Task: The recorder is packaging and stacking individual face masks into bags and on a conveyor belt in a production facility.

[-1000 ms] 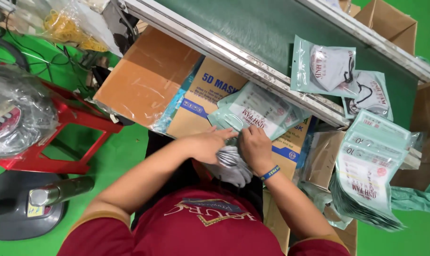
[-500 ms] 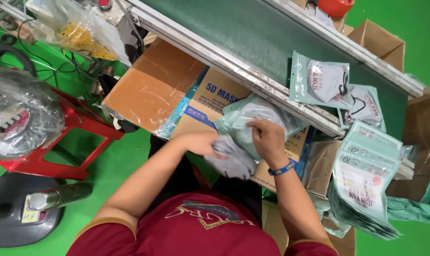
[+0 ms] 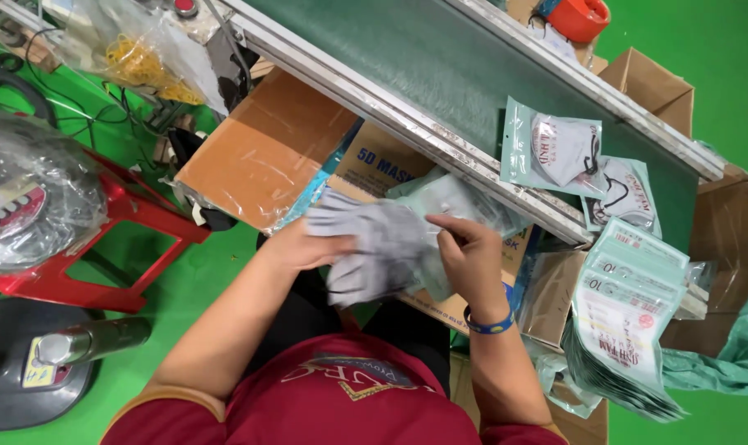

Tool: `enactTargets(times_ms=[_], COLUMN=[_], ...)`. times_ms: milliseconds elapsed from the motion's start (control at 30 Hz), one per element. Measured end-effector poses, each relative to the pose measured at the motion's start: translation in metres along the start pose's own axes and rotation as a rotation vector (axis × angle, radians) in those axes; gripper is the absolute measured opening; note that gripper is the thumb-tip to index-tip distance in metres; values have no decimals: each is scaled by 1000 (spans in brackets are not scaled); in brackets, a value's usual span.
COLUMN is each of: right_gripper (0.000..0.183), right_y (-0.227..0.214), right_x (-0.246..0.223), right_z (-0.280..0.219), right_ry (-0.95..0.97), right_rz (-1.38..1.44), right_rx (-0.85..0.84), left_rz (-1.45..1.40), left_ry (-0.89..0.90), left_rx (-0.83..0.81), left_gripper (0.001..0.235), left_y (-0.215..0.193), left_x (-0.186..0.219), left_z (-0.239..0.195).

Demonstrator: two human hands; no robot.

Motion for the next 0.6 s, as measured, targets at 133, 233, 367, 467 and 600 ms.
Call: enactTargets(times_ms=[133, 233, 367, 467, 600], right_gripper=[22, 22, 27, 28, 28], right_y=[18, 17, 18, 23, 19], right_x=[26, 37, 46, 63, 4], right_z=[6, 6, 1, -2, -11], right_ry=[78, 217, 388, 381, 79], right_rz=[457, 430, 574, 618, 96], right_rx=[-297, -258, -237, -180, 97], left_rz=[434, 735, 882, 997, 1046], left_ry=[-131, -138, -117, -131, -173], left_rx=[144, 129, 71, 16, -6], left_gripper=[42, 44, 49, 57, 62], left_y=[-5, 3, 9, 9, 16], left_x=[9, 33, 46, 62, 52], left_z=[16, 27, 33, 38, 40])
Point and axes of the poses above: each hand's wrist, its own z-axis towards the middle knuckle, its own y-axis out of the palm, x = y × z, the point moved 6 cm from there along z, towards the middle knuckle, and after that the axes turned 11 degrees about -x, right-handed, at the moved point
